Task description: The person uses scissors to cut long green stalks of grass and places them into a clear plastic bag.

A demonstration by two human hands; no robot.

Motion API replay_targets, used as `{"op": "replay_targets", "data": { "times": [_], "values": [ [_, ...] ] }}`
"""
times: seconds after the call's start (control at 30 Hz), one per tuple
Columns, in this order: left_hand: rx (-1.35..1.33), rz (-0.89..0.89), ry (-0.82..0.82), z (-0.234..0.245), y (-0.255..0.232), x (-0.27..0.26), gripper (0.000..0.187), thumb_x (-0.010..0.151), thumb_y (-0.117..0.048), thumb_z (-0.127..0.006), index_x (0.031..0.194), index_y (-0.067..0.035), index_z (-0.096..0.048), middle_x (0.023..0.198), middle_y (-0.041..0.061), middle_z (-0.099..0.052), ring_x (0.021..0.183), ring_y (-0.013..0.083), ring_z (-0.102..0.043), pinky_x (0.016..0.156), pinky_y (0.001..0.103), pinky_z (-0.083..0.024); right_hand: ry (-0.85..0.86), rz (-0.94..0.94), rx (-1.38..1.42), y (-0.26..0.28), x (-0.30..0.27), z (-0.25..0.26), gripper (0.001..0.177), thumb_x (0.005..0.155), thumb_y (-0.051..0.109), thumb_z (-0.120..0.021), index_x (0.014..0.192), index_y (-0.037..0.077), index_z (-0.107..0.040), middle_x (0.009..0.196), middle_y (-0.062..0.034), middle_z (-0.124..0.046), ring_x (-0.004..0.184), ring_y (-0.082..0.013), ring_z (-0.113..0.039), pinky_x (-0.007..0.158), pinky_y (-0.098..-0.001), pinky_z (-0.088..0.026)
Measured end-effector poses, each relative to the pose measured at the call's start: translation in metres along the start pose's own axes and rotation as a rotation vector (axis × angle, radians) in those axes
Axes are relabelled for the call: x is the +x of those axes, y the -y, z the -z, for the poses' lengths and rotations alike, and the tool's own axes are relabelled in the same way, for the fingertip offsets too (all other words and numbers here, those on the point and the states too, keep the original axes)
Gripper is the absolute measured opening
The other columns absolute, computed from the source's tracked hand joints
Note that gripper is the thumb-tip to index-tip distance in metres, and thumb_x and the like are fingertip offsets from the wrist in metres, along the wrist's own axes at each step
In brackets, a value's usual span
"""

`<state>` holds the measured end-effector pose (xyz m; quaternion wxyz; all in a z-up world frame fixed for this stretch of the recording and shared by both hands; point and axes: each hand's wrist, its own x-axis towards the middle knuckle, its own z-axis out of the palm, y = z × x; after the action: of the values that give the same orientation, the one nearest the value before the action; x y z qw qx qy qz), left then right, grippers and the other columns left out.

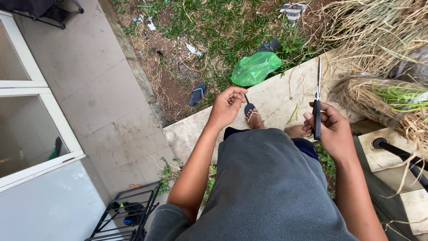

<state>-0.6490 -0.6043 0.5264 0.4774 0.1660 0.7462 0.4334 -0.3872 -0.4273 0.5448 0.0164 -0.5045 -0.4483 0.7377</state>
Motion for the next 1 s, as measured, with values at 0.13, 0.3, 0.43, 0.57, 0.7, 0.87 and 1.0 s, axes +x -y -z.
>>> {"op": "replay_targets", "data": {
  "times": [0.13, 0.3, 0.43, 0.57, 0.7, 0.87, 1.0],
  "values": [
    [-0.031, -0.011, 0.023, -0.018, -0.005, 0.000, 0.032, 0.094, 0.010, -0.048, 0.119, 0.000, -0.066, 0.095, 0.003, -0.067, 0.089, 0.0077, -0.063, 0.085, 0.024, -0.053, 0.001, 0.012, 0.017, -0.003, -0.003, 0.021, 0.039, 0.099, 0.012, -0.069, 0.134, -0.003, -0.059, 0.081, -0.0055, -0.068, 0.071, -0.0105, -0.065, 0.066, -0.0260, -0.053],
    [0.003, 0.002, 0.029, -0.057, -0.018, -0.001, 0.039, 0.090, 0.013, -0.044, 0.119, -0.001, -0.066, 0.094, 0.003, -0.067, 0.088, 0.0076, -0.062, 0.085, 0.024, -0.053, 0.001, 0.032, 0.057, -0.012, -0.008, 0.061, 0.037, 0.099, 0.013, -0.068, 0.131, -0.002, -0.060, 0.081, -0.0054, -0.068, 0.073, -0.0105, -0.066, 0.067, -0.0259, -0.055],
    [0.017, 0.033, 0.032, -0.103, -0.029, -0.005, 0.038, 0.089, 0.011, -0.047, 0.119, -0.001, -0.067, 0.092, 0.001, -0.066, 0.082, 0.0067, -0.059, 0.074, 0.024, -0.050, -0.015, 0.049, 0.047, -0.023, -0.018, 0.104, 0.035, 0.100, 0.013, -0.069, 0.131, -0.002, -0.061, 0.083, -0.0045, -0.068, 0.074, -0.0102, -0.066, 0.066, -0.0253, -0.053],
    [0.006, 0.048, 0.026, -0.149, -0.031, -0.006, 0.037, 0.090, 0.010, -0.047, 0.118, -0.002, -0.068, 0.088, 0.000, -0.065, 0.074, 0.0061, -0.055, 0.067, 0.024, -0.048, -0.053, 0.016, 0.003, -0.032, -0.029, 0.155, 0.036, 0.100, 0.015, -0.070, 0.131, -0.001, -0.063, 0.083, -0.0049, -0.067, 0.073, -0.0111, -0.065, 0.066, -0.0249, -0.051],
    [0.017, -0.007, 0.036, -0.201, -0.031, -0.006, 0.037, 0.092, 0.010, -0.046, 0.118, -0.002, -0.069, 0.084, 0.001, -0.063, 0.076, 0.0066, -0.056, 0.071, 0.023, -0.048, -0.071, 0.010, 0.071, -0.039, -0.035, 0.208, 0.035, 0.100, 0.016, -0.071, 0.129, -0.002, -0.061, 0.085, -0.0045, -0.068, 0.074, -0.0108, -0.064, 0.067, -0.0251, -0.052],
    [0.044, 0.037, 0.051, -0.251, -0.044, -0.008, 0.033, 0.092, 0.010, -0.049, 0.116, -0.002, -0.069, 0.089, 0.001, -0.066, 0.074, 0.0068, -0.053, 0.068, 0.024, -0.046, -0.119, 0.009, -0.007, -0.045, -0.040, 0.266, 0.035, 0.099, 0.016, -0.070, 0.129, -0.001, -0.062, 0.085, -0.0063, -0.068, 0.075, -0.0129, -0.066, 0.068, -0.0265, -0.054],
    [0.067, -0.052, 0.103, -0.277, -0.045, -0.003, 0.038, 0.090, 0.012, -0.046, 0.118, -0.002, -0.069, 0.093, 0.002, -0.068, 0.082, 0.0067, -0.059, 0.076, 0.023, -0.050, -0.154, 0.017, 0.062, -0.055, -0.051, 0.293, 0.032, 0.101, 0.016, -0.069, 0.127, -0.003, -0.062, 0.088, -0.0072, -0.069, 0.077, -0.0141, -0.068, 0.069, -0.0269, -0.056]
  ]
}}
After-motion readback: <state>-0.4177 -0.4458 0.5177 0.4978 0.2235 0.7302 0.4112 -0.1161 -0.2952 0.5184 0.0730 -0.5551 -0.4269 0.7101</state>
